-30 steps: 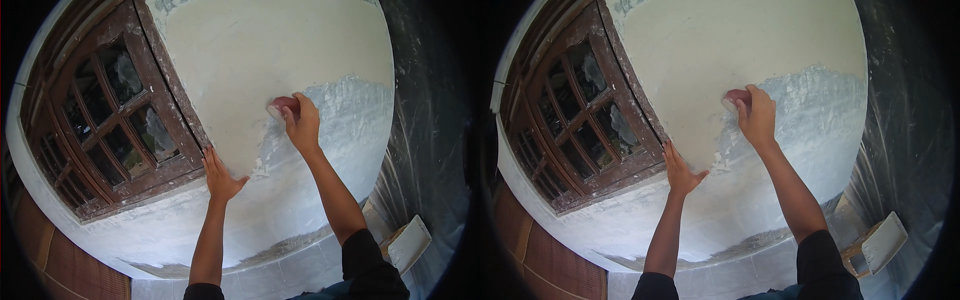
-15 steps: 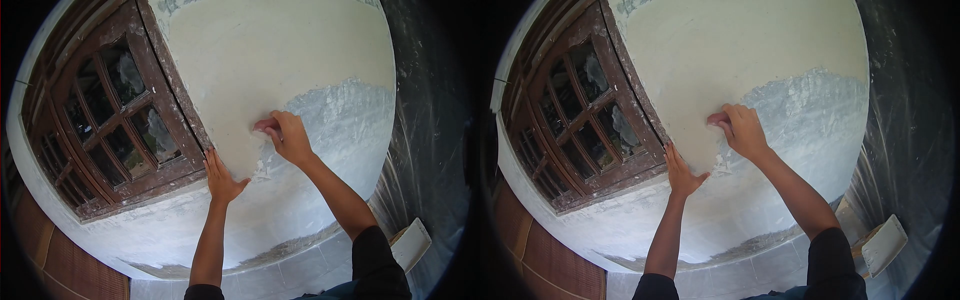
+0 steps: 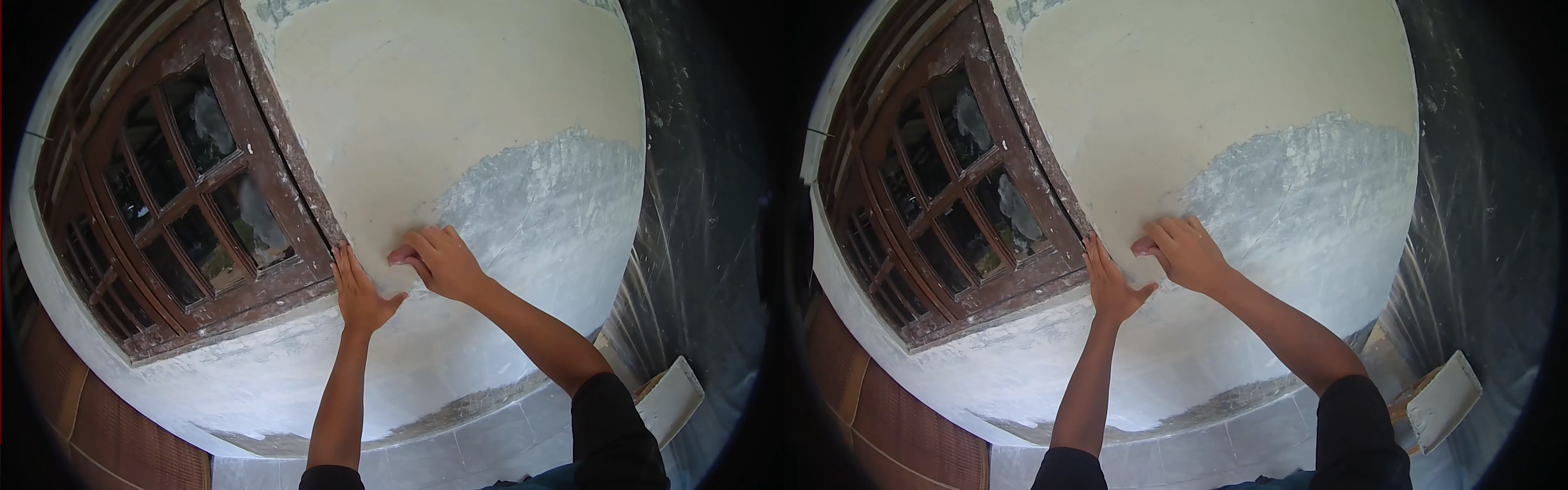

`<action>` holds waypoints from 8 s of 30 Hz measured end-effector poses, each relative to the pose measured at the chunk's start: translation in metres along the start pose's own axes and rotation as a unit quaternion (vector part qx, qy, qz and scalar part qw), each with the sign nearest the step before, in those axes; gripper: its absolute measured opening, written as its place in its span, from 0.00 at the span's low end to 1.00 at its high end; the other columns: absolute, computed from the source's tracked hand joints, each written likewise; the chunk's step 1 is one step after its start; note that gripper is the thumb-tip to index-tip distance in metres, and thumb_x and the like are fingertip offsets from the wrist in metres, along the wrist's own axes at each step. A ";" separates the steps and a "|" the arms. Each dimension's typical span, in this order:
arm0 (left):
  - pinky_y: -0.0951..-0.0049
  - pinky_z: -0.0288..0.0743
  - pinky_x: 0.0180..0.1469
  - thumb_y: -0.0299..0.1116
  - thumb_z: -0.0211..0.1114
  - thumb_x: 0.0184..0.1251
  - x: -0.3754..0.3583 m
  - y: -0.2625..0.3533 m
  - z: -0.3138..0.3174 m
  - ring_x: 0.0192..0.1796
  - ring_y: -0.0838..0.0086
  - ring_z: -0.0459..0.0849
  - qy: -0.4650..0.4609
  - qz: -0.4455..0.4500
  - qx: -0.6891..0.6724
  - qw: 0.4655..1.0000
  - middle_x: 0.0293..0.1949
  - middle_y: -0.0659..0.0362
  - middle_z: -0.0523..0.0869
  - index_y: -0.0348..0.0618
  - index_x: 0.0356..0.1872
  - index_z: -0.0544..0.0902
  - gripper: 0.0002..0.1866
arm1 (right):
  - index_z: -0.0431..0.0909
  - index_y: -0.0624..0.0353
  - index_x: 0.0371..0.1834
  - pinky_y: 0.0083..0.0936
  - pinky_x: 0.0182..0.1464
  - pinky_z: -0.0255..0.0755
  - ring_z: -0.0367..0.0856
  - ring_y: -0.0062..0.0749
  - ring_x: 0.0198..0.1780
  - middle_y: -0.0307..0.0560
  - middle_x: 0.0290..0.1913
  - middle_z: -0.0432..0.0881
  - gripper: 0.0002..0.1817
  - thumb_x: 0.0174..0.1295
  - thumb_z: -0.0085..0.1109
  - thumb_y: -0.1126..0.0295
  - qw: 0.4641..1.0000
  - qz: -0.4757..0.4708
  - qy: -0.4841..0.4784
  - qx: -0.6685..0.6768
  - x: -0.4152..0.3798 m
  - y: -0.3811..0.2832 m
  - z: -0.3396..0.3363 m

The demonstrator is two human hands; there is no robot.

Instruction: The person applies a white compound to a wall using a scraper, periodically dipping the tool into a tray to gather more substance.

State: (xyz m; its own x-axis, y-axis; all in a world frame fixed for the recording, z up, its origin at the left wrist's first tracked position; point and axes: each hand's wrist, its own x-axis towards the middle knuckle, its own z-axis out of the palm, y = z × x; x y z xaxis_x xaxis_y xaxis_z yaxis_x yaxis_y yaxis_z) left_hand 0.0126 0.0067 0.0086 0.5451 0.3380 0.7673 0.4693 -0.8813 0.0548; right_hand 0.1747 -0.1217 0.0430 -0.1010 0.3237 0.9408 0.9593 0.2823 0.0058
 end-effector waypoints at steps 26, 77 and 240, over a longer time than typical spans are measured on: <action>0.45 0.35 0.80 0.52 0.84 0.36 0.001 0.001 0.000 0.80 0.43 0.39 0.002 -0.004 0.004 1.000 0.77 0.36 0.43 0.28 0.76 0.37 0.75 | 0.73 0.59 0.55 0.39 0.47 0.67 0.79 0.46 0.46 0.49 0.41 0.79 0.20 0.59 0.64 0.72 0.998 0.043 0.033 -0.025 0.010 0.007 -0.003; 0.44 0.37 0.79 0.48 0.84 0.38 0.000 0.000 0.001 0.81 0.44 0.40 0.015 0.009 -0.026 1.000 0.78 0.40 0.44 0.28 0.75 0.40 0.72 | 0.71 0.59 0.57 0.39 0.45 0.66 0.78 0.46 0.45 0.48 0.40 0.78 0.22 0.58 0.63 0.75 0.998 0.034 0.032 -0.034 0.021 -0.002 -0.001; 0.45 0.35 0.79 0.47 0.85 0.35 0.002 -0.004 0.000 0.80 0.43 0.40 0.006 0.022 -0.021 1.000 0.78 0.37 0.43 0.27 0.76 0.37 0.75 | 0.71 0.65 0.59 0.42 0.47 0.72 0.78 0.55 0.43 0.58 0.42 0.77 0.23 0.60 0.63 0.72 0.942 0.237 0.237 0.015 -0.012 -0.024 0.033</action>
State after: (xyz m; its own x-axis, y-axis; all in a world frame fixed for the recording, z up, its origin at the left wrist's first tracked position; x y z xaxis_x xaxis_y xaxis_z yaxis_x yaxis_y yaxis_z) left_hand 0.0115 0.0108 0.0099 0.5566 0.2948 0.7767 0.4152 -0.9085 0.0473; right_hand 0.1445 -0.1026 0.0205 0.4728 -0.0186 0.8809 0.8583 0.2357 -0.4557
